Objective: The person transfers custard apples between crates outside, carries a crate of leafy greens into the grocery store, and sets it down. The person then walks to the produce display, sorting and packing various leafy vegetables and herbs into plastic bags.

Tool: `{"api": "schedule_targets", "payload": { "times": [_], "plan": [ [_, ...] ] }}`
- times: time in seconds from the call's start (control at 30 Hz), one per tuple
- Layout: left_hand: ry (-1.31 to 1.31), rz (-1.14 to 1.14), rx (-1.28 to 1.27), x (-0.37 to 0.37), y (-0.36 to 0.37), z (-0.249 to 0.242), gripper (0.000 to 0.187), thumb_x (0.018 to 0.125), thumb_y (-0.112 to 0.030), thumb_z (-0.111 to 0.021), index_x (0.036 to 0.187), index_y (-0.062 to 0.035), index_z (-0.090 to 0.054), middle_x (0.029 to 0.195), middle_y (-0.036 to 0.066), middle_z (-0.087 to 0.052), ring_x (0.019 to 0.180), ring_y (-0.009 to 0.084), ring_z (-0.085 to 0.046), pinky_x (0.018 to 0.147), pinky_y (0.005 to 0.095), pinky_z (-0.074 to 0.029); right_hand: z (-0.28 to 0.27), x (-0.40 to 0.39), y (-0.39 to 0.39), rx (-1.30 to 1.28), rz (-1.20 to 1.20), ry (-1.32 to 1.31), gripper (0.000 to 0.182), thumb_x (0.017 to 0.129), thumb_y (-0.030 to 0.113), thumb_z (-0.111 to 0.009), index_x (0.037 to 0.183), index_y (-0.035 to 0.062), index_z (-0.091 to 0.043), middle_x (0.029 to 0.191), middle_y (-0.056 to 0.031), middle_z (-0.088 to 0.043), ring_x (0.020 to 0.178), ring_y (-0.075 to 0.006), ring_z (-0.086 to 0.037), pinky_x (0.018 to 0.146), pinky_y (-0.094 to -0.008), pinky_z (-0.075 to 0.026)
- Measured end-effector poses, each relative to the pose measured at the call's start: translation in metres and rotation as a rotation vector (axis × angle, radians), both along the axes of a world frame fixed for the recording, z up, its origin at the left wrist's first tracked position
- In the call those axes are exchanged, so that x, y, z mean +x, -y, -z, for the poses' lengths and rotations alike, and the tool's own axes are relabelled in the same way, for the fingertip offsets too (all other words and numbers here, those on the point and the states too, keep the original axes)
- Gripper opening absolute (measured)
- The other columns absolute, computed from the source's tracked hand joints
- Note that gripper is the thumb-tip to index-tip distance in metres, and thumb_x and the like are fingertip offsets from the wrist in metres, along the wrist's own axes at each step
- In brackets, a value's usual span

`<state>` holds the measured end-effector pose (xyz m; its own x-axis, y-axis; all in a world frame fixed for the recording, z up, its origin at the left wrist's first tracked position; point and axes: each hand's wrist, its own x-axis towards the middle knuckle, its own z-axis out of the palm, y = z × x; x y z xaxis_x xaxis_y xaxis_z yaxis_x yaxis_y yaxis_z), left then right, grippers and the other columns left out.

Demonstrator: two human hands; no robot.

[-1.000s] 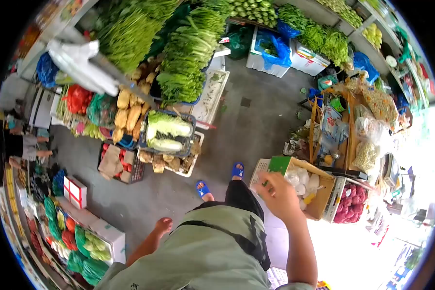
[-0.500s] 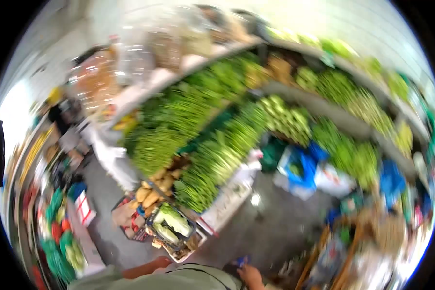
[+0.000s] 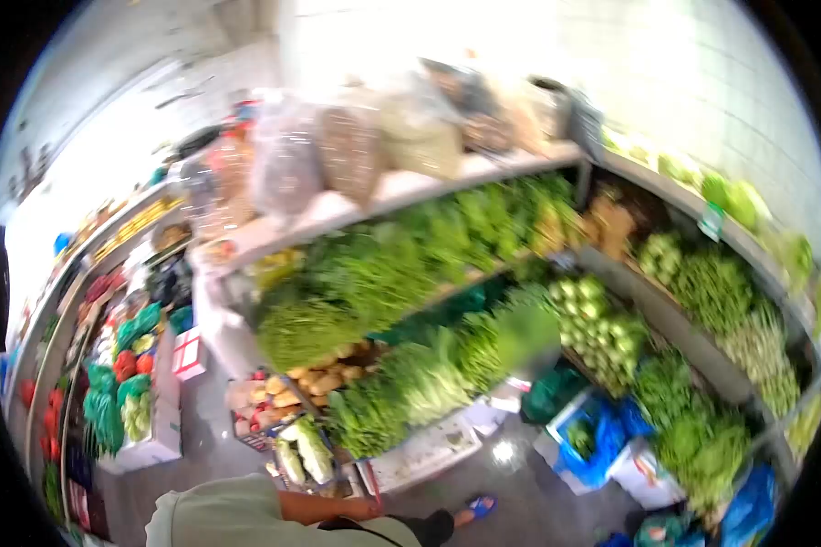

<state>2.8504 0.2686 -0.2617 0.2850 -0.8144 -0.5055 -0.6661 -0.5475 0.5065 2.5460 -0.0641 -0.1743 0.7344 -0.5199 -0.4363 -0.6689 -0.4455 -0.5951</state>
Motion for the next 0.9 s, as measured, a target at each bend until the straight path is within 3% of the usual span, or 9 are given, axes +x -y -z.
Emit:
{"api": "schedule_targets", "payload": {
  "times": [0.1, 0.13, 0.27, 0.37, 0.43, 0.47, 0.57, 0.77, 0.9],
  "plan": [
    [-0.238, -0.035, 0.159, 0.027, 0.000, 0.059, 0.033, 0.079, -0.037, -0.066, 0.097, -0.0108, -0.074, 0.095, 0.015, -0.072, 0.086, 0.0334, -0.067, 0.078, 0.0460, -0.054, 0.004, 0.008, 0.037, 0.049, 0.039, -0.009, 0.055, 0.096, 0.047, -0.055, 0.134, 0.0068, -0.057, 0.128, -0.0311, -0.057, 0.116, -0.0439, -0.056, 0.098, -0.0518, -0.045],
    [-0.284, -0.026, 0.236, 0.037, 0.007, 0.056, 0.034, 0.081, -0.039, -0.067, 0.097, -0.0105, -0.075, 0.093, 0.014, -0.073, 0.085, 0.0303, -0.067, 0.077, 0.0440, -0.053, -0.046, -0.016, 0.022, 0.004, 0.194, 0.004, 0.040, 0.087, 0.044, -0.066, 0.091, 0.0040, -0.065, 0.085, -0.0200, -0.068, 0.080, -0.0448, -0.064, 0.069, -0.0522, -0.050],
    [-0.966, -0.461, 0.442, 0.097, 0.095, 0.047, 0.038, 0.085, -0.045, -0.071, 0.097, -0.0094, -0.077, 0.088, 0.012, -0.074, 0.079, 0.0183, -0.066, 0.073, 0.0360, -0.051, -0.033, -0.053, 0.044, -0.050, 0.346, -0.179, 0.047, 0.093, 0.045, -0.056, 0.112, 0.0033, -0.066, 0.104, -0.0220, -0.068, 0.100, -0.0403, -0.064, 0.086, -0.0477, -0.052],
    [0.061, 0.636, 0.020, 0.132, 0.225, 0.029, 0.027, 0.095, -0.032, -0.056, 0.097, -0.0118, -0.074, 0.079, 0.015, -0.070, 0.080, 0.0334, -0.068, 0.076, 0.0461, -0.053, -0.081, -0.036, 0.077, 0.093, 0.771, -0.092, 0.047, 0.091, 0.040, -0.064, 0.117, 0.0016, -0.064, 0.114, -0.0210, -0.067, 0.098, -0.0385, -0.066, 0.084, -0.0444, -0.053],
    [-0.247, 0.004, 0.434, 0.145, 0.297, 0.012, 0.023, 0.095, -0.029, -0.059, 0.103, -0.0086, -0.067, 0.081, 0.010, -0.067, 0.069, 0.0184, -0.064, 0.059, 0.0360, -0.052, -0.071, -0.034, 0.078, 0.008, 0.808, -0.047, 0.042, 0.088, 0.032, -0.069, 0.117, 0.0022, -0.064, 0.114, -0.0202, -0.067, 0.091, -0.0360, -0.068, 0.080, -0.0417, -0.055],
    [-0.452, -0.312, 0.280, 0.146, 0.334, 0.009, 0.021, 0.096, -0.027, -0.061, 0.103, -0.0077, -0.067, 0.084, 0.005, -0.066, 0.066, 0.0121, -0.060, 0.054, 0.0294, -0.050, -0.075, -0.029, 0.085, 0.022, 0.868, -0.053, 0.042, 0.088, 0.032, -0.069, 0.117, 0.0022, -0.064, 0.114, -0.0202, -0.067, 0.091, -0.0360, -0.068, 0.080, -0.0417, -0.055],
    [-0.665, -0.459, 0.199, 0.139, 0.448, -0.030, 0.023, 0.097, -0.024, -0.062, 0.111, -0.0066, -0.063, 0.089, 0.002, -0.065, 0.064, 0.0100, -0.058, 0.054, 0.0254, -0.048, -0.085, -0.023, 0.122, -0.114, 1.005, 0.157, 0.034, 0.089, 0.028, -0.067, 0.115, 0.0054, -0.064, 0.105, -0.0185, -0.066, 0.098, -0.0367, -0.063, 0.083, -0.0430, -0.052],
    [-0.603, -0.185, 0.317, 0.131, 0.555, 0.002, 0.023, 0.095, -0.024, -0.064, 0.111, -0.0084, -0.064, 0.083, 0.002, -0.065, 0.062, 0.0086, -0.057, 0.052, 0.0244, -0.047, -0.142, -0.061, 0.233, -0.650, 1.130, 0.278, 0.020, 0.087, 0.008, -0.068, 0.106, 0.0032, -0.067, 0.099, -0.0162, -0.066, 0.090, -0.0314, -0.066, 0.078, -0.0384, -0.053],
    [-0.411, 0.178, 0.146, 0.135, 0.601, 0.056, 0.027, 0.093, -0.028, -0.064, 0.110, -0.0075, -0.068, 0.092, 0.012, -0.072, 0.079, 0.0230, -0.068, 0.071, 0.0356, -0.054, -0.184, -0.141, 0.323, -1.121, 1.377, 0.339, 0.018, 0.086, 0.000, -0.066, 0.103, 0.0020, -0.067, 0.096, -0.0143, -0.068, 0.088, -0.0307, -0.065, 0.080, -0.0388, -0.052]
  ]
}}
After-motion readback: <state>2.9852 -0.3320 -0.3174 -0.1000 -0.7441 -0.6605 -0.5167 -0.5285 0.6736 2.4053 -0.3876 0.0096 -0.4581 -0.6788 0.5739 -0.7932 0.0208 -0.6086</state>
